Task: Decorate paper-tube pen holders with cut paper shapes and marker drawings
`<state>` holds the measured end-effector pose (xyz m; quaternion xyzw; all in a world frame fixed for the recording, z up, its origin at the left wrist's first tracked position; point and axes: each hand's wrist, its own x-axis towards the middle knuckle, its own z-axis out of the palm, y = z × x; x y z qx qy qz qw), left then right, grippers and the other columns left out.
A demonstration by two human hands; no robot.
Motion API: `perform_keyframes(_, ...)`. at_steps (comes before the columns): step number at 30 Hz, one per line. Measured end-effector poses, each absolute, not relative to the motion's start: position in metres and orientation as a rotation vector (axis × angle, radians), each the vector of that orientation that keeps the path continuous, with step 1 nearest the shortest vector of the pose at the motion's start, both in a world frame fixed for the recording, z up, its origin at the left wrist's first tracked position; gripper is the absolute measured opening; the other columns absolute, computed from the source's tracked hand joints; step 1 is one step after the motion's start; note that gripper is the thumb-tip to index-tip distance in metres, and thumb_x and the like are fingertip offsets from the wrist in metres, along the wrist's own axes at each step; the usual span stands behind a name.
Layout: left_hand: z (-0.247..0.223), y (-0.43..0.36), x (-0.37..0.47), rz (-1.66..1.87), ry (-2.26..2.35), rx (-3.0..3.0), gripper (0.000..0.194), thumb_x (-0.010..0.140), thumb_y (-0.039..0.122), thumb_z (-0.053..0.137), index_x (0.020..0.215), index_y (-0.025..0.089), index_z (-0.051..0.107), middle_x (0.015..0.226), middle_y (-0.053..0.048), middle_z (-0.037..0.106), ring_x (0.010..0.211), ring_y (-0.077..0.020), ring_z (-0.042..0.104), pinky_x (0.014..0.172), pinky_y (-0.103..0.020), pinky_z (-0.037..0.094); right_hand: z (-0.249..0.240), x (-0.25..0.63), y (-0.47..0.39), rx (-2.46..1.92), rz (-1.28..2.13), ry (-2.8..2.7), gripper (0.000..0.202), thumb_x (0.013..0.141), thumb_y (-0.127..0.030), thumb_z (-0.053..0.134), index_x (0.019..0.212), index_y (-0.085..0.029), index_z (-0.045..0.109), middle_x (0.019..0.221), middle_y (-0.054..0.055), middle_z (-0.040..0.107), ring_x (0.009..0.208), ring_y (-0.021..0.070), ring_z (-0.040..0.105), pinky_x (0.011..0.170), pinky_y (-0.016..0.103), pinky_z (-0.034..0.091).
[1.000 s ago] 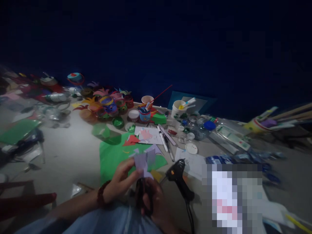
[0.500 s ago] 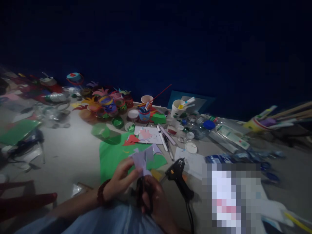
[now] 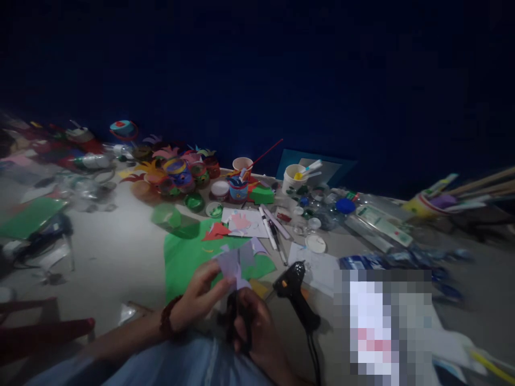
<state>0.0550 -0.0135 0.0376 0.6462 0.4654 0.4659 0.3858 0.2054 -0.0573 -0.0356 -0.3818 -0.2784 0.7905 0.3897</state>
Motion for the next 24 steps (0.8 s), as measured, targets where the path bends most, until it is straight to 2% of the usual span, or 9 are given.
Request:
perform_keyframes(5, 0.035, -0.015, 0.054, 1.207, 1.196, 1.647, 0.013, 0.089, 0.022, 0.058, 0.091, 0.016, 0.069, 0.087, -0.006, 0.075, 0.081, -0.0185, 0.067, 0.078, -0.027, 0.052, -0.033, 0.205, -0.056, -0.923, 2.023, -0.709, 0.059, 0.053, -0.07, 0.081, 0.078, -0.022, 0.056, 0.044, -0.011, 0.043, 0.03, 0.0037, 0.034, 0.029, 0.015, 0.036)
perform_keyframes(8, 0.033, -0.015, 0.053, 1.218, 1.202, 1.662, 0.012, 0.088, 0.022, 0.059, 0.093, 0.016, 0.068, 0.087, -0.006, 0.074, 0.081, -0.0185, 0.067, 0.078, -0.028, 0.051, -0.038, 0.203, -0.056, -0.939, 2.004, -0.671, 0.061, 0.049, -0.07, 0.081, 0.075, -0.022, 0.054, 0.044, -0.011, 0.045, 0.027, 0.0037, 0.033, 0.026, 0.015, 0.031)
perform_keyframes(15, 0.031, -0.014, 0.055, 1.195, 1.228, 1.669, 0.012, 0.088, 0.023, 0.059, 0.092, 0.016, 0.068, 0.085, -0.005, 0.074, 0.081, -0.0187, 0.067, 0.078, -0.028, 0.05, -0.047, 0.201, -0.06, -0.913, 2.004, -0.656, 0.061, 0.051, -0.073, 0.078, 0.076, -0.023, 0.054, 0.042, -0.012, 0.041, 0.028, 0.004, 0.029, 0.027, 0.017, 0.034)
perform_keyframes(19, 0.033, -0.013, 0.055, 1.205, 1.185, 1.662, 0.012, 0.089, 0.022, 0.057, 0.089, 0.016, 0.068, 0.082, -0.005, 0.073, 0.076, -0.0176, 0.066, 0.074, -0.026, 0.051, -0.046, 0.203, -0.06, -0.912, 1.981, -0.714, 0.059, 0.055, -0.073, 0.076, 0.078, -0.023, 0.055, 0.046, -0.009, 0.047, 0.029, 0.0055, 0.035, 0.028, 0.018, 0.036)
perform_keyframes(24, 0.033, -0.013, 0.055, 1.197, 1.197, 1.653, 0.012, 0.089, 0.022, 0.058, 0.091, 0.017, 0.068, 0.087, -0.005, 0.074, 0.08, -0.0179, 0.066, 0.077, -0.027, 0.051, -0.045, 0.202, -0.058, -0.928, 1.963, -0.719, 0.06, 0.053, -0.076, 0.074, 0.074, -0.023, 0.055, 0.043, -0.01, 0.043, 0.028, 0.0041, 0.029, 0.027, 0.017, 0.034)
